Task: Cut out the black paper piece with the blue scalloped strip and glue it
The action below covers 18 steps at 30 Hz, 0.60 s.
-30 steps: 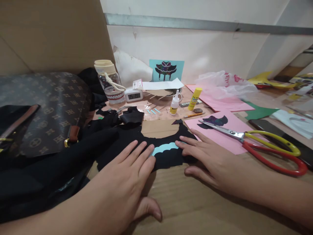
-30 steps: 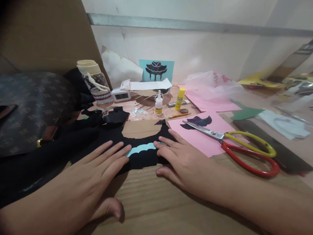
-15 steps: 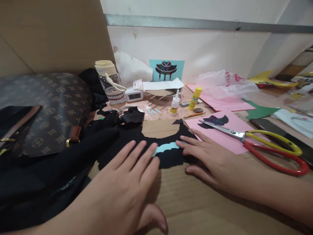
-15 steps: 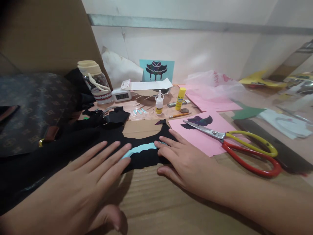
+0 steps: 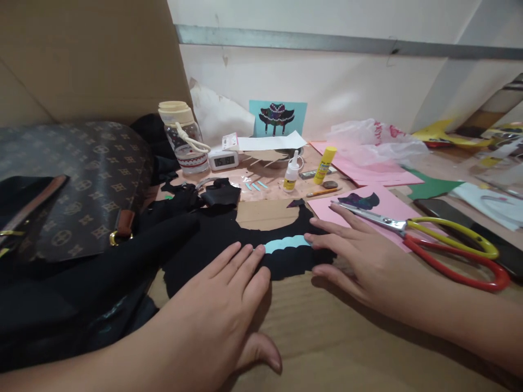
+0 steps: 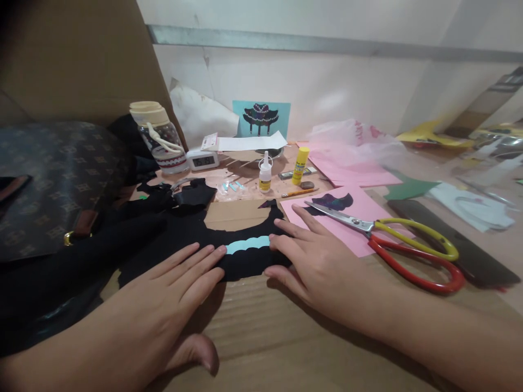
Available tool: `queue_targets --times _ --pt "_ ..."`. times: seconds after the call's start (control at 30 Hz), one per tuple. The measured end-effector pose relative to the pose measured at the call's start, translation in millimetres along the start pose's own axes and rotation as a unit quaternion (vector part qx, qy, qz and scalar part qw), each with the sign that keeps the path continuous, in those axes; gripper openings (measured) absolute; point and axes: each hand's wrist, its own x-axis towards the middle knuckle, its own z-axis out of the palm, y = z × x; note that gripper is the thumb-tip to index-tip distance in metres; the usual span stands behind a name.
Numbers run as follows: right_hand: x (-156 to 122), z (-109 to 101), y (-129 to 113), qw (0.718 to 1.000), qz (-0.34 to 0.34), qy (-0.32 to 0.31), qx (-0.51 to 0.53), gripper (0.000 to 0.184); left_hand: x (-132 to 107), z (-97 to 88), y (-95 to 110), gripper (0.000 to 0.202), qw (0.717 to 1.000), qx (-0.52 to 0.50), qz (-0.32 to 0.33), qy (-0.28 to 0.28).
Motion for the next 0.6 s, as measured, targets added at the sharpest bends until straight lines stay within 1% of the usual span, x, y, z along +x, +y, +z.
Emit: queue_targets --times 0.07,0.17,0.23,0.27,0.37,0.47,0.6 --pt "1.2 -1.7 -0.6 1.000 -0.007 -0.014 0.020 0.032 0.5 0.3 0.0 0.083 1.000 -0.001 -0.001 0.000" --pt "3.0 -2.2 -1.4 0.994 -0.032 -0.067 0.084 0.051 1.2 1.4 0.2 0.080 1.000 -0.010 -0.006 -0.003" --pt "3.4 -1.9 -1.2 0.990 -0.027 -0.089 0.105 0.059 1.6 2.1 0.3 0.080 1.000 -0.011 -0.008 -0.004" --pt "3.3 -1.8 -0.8 0.990 -0.020 -0.088 0.106 0.059 1.7 2.3 0.3 0.080 1.000 -0.009 -0.008 -0.006" --pt "2.2 -1.7 0.6 0.994 -0.006 -0.062 0.087 0.050 1.7 2.2 0.4 0.082 1.000 -0.001 -0.004 -0.007" --pt "0.5 -1.2 1.1 0.997 -0.006 -0.037 0.064 0.043 1.1 1.7 0.3 0.081 1.000 0.002 0.000 -0.003" --pt "-1.6 0.1 2.2 0.999 -0.014 -0.013 0.034 0.040 -0.1 2.1 -0.4 0.081 1.000 -0.001 -0.001 0.006"
